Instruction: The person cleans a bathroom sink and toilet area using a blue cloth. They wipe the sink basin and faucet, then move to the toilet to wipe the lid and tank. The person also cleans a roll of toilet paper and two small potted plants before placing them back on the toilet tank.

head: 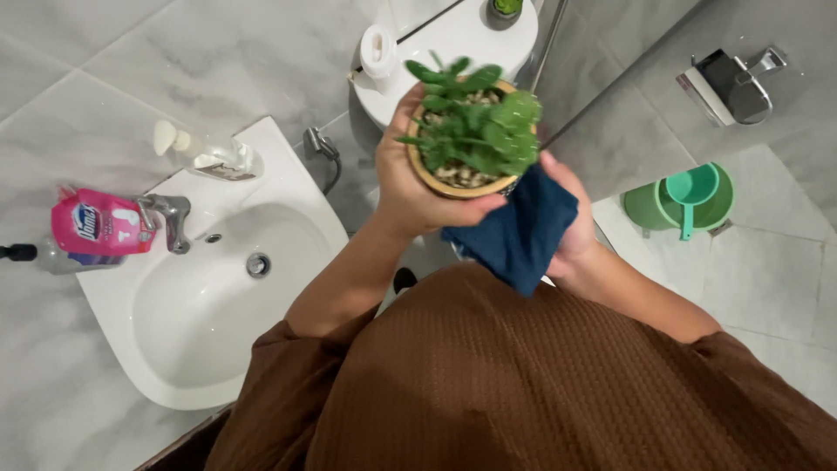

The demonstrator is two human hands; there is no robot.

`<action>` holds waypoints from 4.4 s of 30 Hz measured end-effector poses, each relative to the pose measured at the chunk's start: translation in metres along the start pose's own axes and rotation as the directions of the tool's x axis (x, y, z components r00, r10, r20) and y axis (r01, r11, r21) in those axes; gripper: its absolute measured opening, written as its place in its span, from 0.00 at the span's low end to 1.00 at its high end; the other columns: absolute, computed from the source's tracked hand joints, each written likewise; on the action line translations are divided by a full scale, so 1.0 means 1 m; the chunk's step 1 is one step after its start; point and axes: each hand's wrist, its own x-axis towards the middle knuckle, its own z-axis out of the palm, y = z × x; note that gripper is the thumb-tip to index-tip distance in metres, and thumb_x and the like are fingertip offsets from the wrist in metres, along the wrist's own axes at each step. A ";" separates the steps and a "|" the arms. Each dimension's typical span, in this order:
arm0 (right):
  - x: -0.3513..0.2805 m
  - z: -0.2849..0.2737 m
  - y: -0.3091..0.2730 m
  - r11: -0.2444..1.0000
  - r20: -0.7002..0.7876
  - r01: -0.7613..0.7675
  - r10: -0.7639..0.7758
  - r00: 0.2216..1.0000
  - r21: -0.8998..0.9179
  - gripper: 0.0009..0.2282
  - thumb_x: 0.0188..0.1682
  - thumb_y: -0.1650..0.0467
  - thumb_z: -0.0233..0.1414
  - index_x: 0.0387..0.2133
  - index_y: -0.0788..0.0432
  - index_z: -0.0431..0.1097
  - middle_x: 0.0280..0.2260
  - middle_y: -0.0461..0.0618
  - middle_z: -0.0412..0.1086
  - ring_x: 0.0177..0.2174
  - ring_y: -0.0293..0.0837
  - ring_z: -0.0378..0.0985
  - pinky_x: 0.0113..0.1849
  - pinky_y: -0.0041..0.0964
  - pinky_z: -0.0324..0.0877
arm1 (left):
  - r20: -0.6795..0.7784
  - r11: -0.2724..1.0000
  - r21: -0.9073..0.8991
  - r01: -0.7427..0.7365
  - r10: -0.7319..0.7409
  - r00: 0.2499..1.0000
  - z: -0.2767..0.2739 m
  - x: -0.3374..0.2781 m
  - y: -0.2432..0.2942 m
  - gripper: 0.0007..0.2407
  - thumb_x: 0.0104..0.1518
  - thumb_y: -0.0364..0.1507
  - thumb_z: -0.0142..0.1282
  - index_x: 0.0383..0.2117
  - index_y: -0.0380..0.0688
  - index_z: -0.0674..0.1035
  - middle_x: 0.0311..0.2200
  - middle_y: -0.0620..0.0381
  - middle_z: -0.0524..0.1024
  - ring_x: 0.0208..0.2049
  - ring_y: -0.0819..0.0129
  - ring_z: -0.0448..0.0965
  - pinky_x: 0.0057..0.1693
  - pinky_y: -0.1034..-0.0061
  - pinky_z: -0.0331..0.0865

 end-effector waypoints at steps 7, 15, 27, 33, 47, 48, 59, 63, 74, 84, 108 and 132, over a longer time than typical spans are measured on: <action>0.018 -0.001 0.000 0.949 0.175 0.301 -0.282 0.943 -0.091 0.19 0.55 0.65 0.46 0.54 0.66 0.64 0.48 0.61 0.71 0.44 0.48 0.75 0.48 0.39 0.74 | 0.067 0.999 0.042 -0.031 0.028 0.997 0.007 0.001 0.003 0.49 0.30 0.27 0.82 0.67 0.46 0.62 0.60 0.55 0.75 0.59 0.60 0.82 0.71 0.70 0.77; 0.012 -0.015 0.027 0.045 0.538 0.733 -0.649 0.538 -0.678 0.22 0.61 0.66 0.44 0.64 0.66 0.53 0.62 0.62 0.57 0.60 0.56 0.63 0.64 0.49 0.57 | -0.108 0.998 0.050 -0.042 0.047 0.993 0.008 -0.005 -0.005 0.46 0.36 0.26 0.77 0.66 0.39 0.59 0.57 0.53 0.75 0.55 0.61 0.82 0.67 0.73 0.77; 0.024 -0.008 -0.018 0.595 0.178 0.438 -0.445 0.878 -0.674 0.19 0.57 0.63 0.45 0.55 0.65 0.64 0.49 0.60 0.70 0.46 0.49 0.73 0.52 0.46 0.69 | 0.030 0.997 0.075 0.000 -0.003 1.000 0.003 0.003 -0.005 0.49 0.20 0.32 0.84 0.58 0.34 0.69 0.49 0.47 0.79 0.49 0.59 0.84 0.60 0.66 0.78; 0.030 -0.014 -0.008 0.628 0.054 0.476 -0.569 0.821 -0.616 0.16 0.55 0.62 0.53 0.50 0.60 0.69 0.44 0.65 0.73 0.42 0.52 0.77 0.48 0.52 0.72 | -0.129 0.984 -0.179 -0.021 -0.002 0.992 0.010 -0.002 -0.027 0.48 0.19 0.27 0.86 0.57 0.28 0.69 0.47 0.43 0.80 0.50 0.58 0.81 0.60 0.61 0.75; 0.021 -0.008 -0.016 0.346 0.175 0.455 -0.606 0.776 -0.820 0.16 0.56 0.64 0.48 0.54 0.55 0.65 0.51 0.61 0.71 0.52 0.56 0.73 0.57 0.55 0.64 | -0.001 0.989 -0.125 -0.074 0.074 0.997 0.002 0.016 -0.002 0.47 0.22 0.34 0.88 0.56 0.32 0.72 0.51 0.46 0.79 0.54 0.59 0.80 0.64 0.60 0.72; 0.028 -0.005 -0.027 0.611 0.271 0.443 -0.358 0.894 -0.656 0.21 0.55 0.63 0.47 0.57 0.63 0.61 0.48 0.62 0.70 0.45 0.52 0.74 0.47 0.45 0.71 | 0.059 0.993 -0.033 -0.110 0.112 0.992 -0.001 0.018 0.000 0.45 0.22 0.41 0.85 0.53 0.33 0.74 0.51 0.46 0.79 0.54 0.57 0.78 0.66 0.59 0.66; 0.026 -0.009 0.003 1.000 0.250 -0.024 0.025 0.968 -0.006 0.32 0.52 0.54 0.46 0.59 0.69 0.62 0.53 0.72 0.69 0.43 0.62 0.79 0.45 0.54 0.76 | -0.028 0.896 -0.423 -0.135 0.136 0.990 0.009 0.001 -0.028 0.54 0.18 0.26 0.89 0.60 0.36 0.61 0.60 0.43 0.71 0.60 0.53 0.74 0.69 0.55 0.67; 0.027 -0.022 0.019 0.987 0.039 0.136 -0.140 0.989 0.082 0.37 0.48 0.47 0.43 0.60 0.65 0.62 0.58 0.72 0.66 0.49 0.66 0.75 0.55 0.64 0.68 | -0.116 0.950 -0.277 -0.142 0.114 0.987 0.012 -0.001 -0.020 0.51 0.26 0.26 0.87 0.62 0.29 0.61 0.56 0.40 0.73 0.57 0.52 0.76 0.67 0.55 0.68; 0.044 -0.036 0.016 0.339 0.566 0.920 -0.727 0.389 -0.198 0.36 0.49 0.54 0.52 0.64 0.66 0.52 0.61 0.68 0.60 0.60 0.60 0.65 0.62 0.59 0.62 | 0.231 0.977 -0.203 -0.059 0.106 0.967 -0.004 0.021 -0.014 0.51 0.27 0.28 0.81 0.68 0.55 0.63 0.64 0.64 0.66 0.67 0.64 0.72 0.79 0.62 0.68; 0.036 -0.025 0.002 0.836 0.250 0.520 -0.474 0.844 -0.173 0.32 0.51 0.60 0.50 0.66 0.62 0.51 0.61 0.64 0.60 0.60 0.58 0.64 0.64 0.57 0.61 | 0.221 0.993 0.105 0.044 -0.067 0.973 -0.005 0.026 -0.020 0.45 0.35 0.39 0.80 0.64 0.51 0.65 0.55 0.53 0.70 0.59 0.56 0.75 0.69 0.62 0.74; 0.082 -0.122 -0.028 0.994 -0.007 -0.066 0.066 0.998 -0.092 0.21 0.55 0.63 0.49 0.59 0.62 0.62 0.52 0.59 0.69 0.48 0.49 0.73 0.54 0.47 0.66 | -0.080 0.962 0.247 0.117 -0.100 0.992 0.030 0.013 -0.101 0.47 0.22 0.39 0.84 0.56 0.39 0.71 0.49 0.49 0.77 0.52 0.57 0.81 0.64 0.64 0.74; 0.348 -0.122 -0.013 0.846 -0.482 -0.184 -0.095 0.871 -0.500 0.18 0.56 0.65 0.45 0.56 0.62 0.64 0.45 0.54 0.73 0.41 0.42 0.75 0.44 0.38 0.74 | -0.252 0.773 0.547 0.320 -0.213 0.944 -0.115 0.088 -0.363 0.48 0.31 0.35 0.84 0.61 0.38 0.62 0.56 0.46 0.69 0.56 0.51 0.73 0.65 0.63 0.67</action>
